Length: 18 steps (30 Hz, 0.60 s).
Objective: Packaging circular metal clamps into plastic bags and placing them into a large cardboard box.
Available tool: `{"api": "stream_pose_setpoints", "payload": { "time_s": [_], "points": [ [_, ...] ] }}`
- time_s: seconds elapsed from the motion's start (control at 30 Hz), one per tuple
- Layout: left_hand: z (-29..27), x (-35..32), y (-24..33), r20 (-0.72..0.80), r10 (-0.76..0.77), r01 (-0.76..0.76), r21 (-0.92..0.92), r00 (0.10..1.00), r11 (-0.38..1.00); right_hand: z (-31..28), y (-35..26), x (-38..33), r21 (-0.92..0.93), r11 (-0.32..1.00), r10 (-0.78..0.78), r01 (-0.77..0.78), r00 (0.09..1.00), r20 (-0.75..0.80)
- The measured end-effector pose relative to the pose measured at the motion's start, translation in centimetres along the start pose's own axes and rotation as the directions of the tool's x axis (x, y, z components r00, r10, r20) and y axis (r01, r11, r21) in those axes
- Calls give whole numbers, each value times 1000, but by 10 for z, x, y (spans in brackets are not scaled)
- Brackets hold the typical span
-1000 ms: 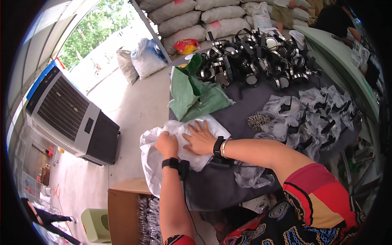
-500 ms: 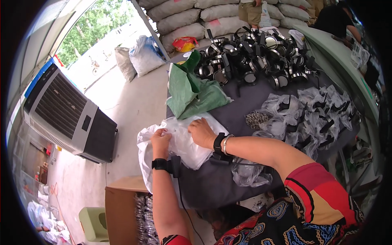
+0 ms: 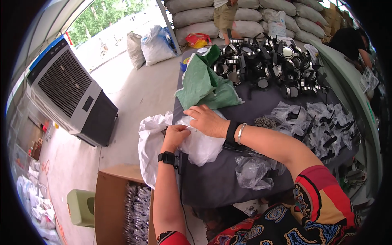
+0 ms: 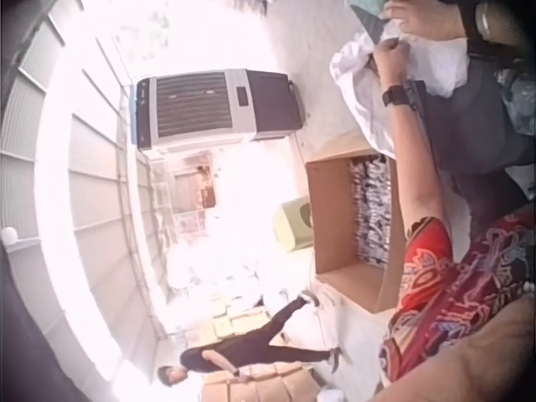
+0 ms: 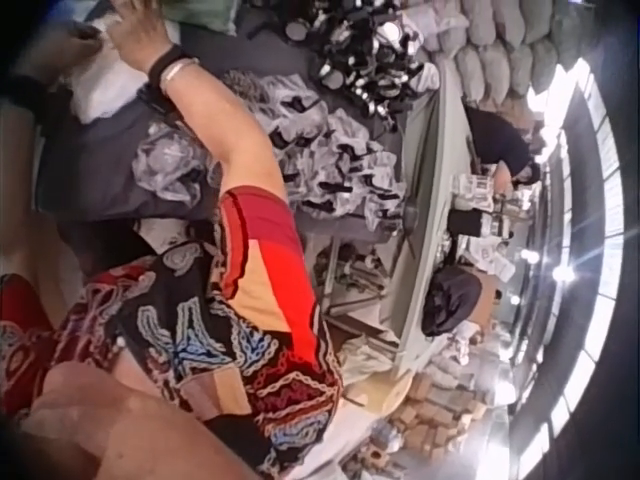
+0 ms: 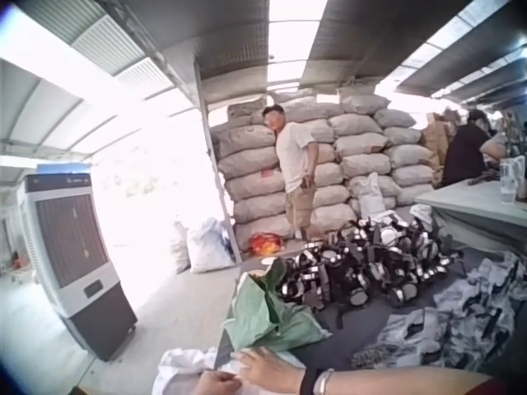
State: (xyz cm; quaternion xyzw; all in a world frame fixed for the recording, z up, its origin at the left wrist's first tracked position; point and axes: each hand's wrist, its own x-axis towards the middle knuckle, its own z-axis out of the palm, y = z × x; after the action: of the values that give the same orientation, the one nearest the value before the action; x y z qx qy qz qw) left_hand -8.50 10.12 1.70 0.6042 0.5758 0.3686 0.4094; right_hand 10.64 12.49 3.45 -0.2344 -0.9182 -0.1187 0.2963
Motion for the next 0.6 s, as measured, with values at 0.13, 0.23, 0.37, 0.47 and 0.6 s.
{"api": "stream_pose_setpoints", "payload": {
  "time_s": [0.13,0.23,0.37,0.47,0.6],
  "points": [
    [-10,8,-9,-49,-26,22,-75,998,997,-9,-8,-11,8,1000,-26,26,1000,10],
    [-5,10,-10,-80,-161,150,-122,984,981,-17,-14,-23,-37,992,-119,120,992,28],
    [1,13,-20,-47,31,-26,104,998,994,-33,-20,-35,-48,981,-177,187,971,163],
    [0,16,-28,-33,54,-48,175,998,983,-41,-23,-42,33,991,-135,133,914,383],
    [4,17,-20,-64,36,-22,206,997,978,-32,-20,-54,204,966,-205,157,948,242]
  ]
}}
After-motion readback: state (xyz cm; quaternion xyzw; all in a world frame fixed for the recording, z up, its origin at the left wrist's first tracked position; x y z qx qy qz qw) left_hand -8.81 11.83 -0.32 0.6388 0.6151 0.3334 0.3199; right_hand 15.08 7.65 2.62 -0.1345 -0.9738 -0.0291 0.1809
